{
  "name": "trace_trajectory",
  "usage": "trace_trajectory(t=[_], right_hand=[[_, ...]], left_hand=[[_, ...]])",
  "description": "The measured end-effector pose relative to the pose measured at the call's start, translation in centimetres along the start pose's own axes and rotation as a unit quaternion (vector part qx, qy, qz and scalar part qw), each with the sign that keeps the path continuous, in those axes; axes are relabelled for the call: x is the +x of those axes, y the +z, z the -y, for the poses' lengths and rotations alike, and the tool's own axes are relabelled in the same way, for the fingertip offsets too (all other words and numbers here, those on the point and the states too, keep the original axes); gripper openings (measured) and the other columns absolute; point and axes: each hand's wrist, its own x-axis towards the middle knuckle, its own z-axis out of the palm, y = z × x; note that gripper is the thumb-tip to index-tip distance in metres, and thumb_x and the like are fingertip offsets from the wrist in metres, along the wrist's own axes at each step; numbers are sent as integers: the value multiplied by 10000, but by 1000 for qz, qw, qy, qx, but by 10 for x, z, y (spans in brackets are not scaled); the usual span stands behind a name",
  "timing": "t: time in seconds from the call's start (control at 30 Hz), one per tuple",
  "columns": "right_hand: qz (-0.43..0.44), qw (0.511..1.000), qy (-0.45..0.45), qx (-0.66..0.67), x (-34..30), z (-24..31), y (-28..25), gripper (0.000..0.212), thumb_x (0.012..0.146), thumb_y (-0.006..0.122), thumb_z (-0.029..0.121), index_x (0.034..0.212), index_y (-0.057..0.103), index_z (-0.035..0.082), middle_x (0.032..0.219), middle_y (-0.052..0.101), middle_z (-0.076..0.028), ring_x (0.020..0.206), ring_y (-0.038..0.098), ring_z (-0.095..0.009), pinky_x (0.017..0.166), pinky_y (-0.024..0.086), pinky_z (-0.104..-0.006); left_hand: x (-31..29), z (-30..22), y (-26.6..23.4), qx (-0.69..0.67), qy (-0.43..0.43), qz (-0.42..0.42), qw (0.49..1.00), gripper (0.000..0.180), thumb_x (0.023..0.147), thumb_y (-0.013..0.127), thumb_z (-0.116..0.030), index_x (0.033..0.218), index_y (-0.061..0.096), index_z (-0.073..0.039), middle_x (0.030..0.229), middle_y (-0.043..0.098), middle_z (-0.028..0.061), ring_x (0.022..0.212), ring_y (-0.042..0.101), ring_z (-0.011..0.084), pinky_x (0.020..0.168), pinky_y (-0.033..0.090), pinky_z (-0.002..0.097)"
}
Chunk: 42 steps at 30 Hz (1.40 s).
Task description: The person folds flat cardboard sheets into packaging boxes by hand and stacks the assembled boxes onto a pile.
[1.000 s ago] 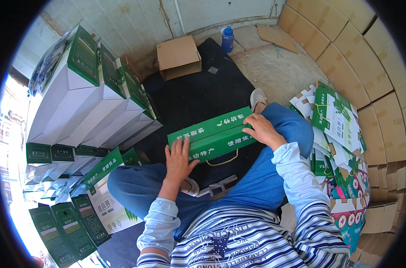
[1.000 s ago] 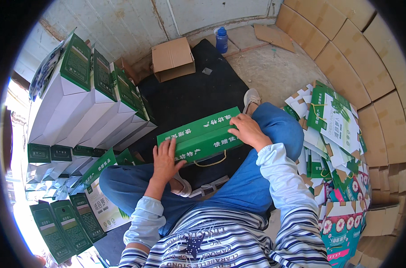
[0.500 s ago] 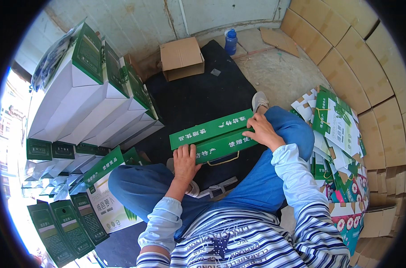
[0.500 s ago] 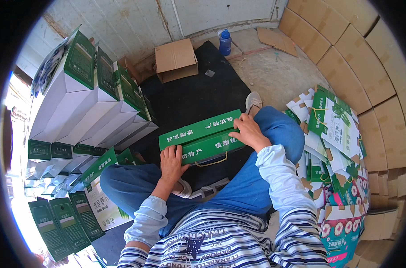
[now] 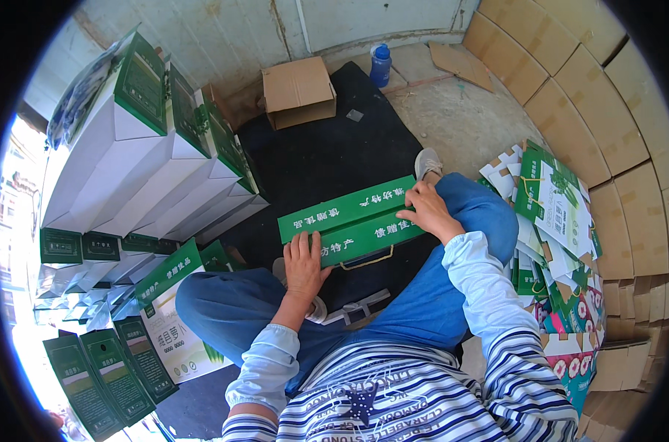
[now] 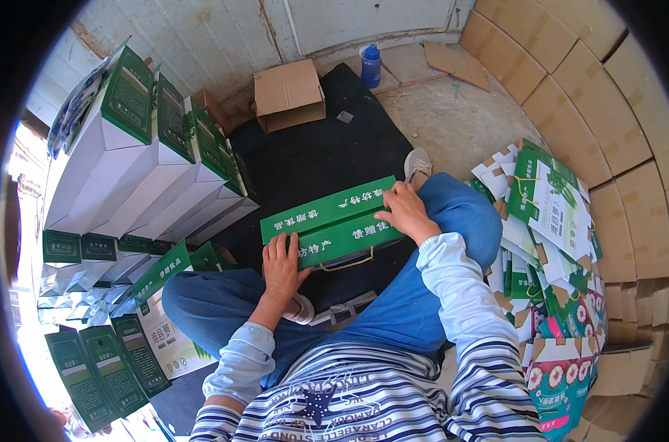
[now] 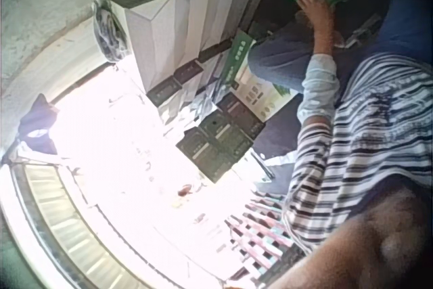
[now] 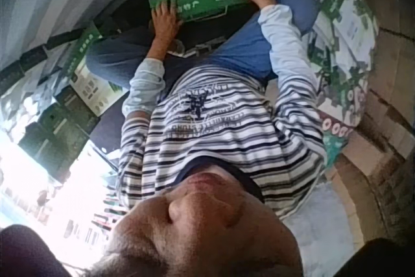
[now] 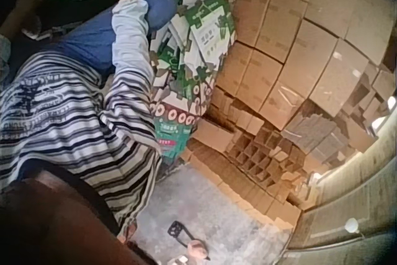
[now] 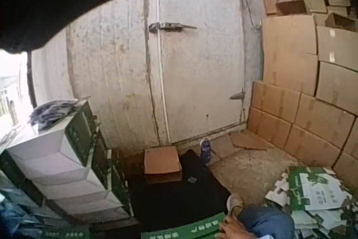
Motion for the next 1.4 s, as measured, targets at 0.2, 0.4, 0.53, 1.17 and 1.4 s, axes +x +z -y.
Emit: trace_trajectory(t=[0.2, 0.4, 0.53, 1.17, 1.4], right_hand=[[44, 997, 38, -41, 6, 8, -4, 374, 698, 739, 337, 868, 610, 29, 999, 516, -139, 1015, 481, -313, 849, 426, -380], [67, 991, 84, -74, 12, 10, -3, 535, 680, 739, 411, 1004, 601, 8, 1051, 518, -162, 1040, 492, -325, 870, 431, -385], [87, 987, 111, -76, 17, 5, -1, 602, 656, 745, 443, 1032, 598, -2, 1078, 520, -172, 1043, 500, -329, 861, 441, -391], [60, 949, 240, 193, 17, -49, 40, 646, 828, 506, 524, 1177, 537, -19, 1183, 541, -255, 1126, 507, -378, 923, 409, -399], [51, 953, 230, 189, 11, -37, 30, 597, 824, 517, 530, 1104, 586, 7, 1043, 613, -235, 1019, 572, -364, 867, 435, -399]], left_hand=[[-1, 2, 9, -21, -18, 17, 999, 889, 593, 781, -352, 1321, 363, -60, 1319, 370, 163, 1257, 324, 328, 1040, 244, 486], [0, 6, 12, -29, -17, 26, 999, 895, 597, 783, -351, 1332, 355, -68, 1352, 346, 163, 1271, 309, 332, 1037, 244, 499], [3, 7, 9, -45, -11, 40, 998, 894, 594, 787, -339, 1332, 358, -73, 1346, 350, 161, 1262, 316, 333, 1035, 246, 499], [-4, 43, 41, -375, -378, -6, 846, 836, 717, 689, -496, 1190, 411, 134, 1169, 499, 308, 1117, 496, 379, 947, 393, 386], [-3, 47, 50, -473, -409, 42, 779, 741, 726, 677, -510, 1088, 513, 116, 1035, 606, 244, 968, 609, 310, 827, 467, 354]])
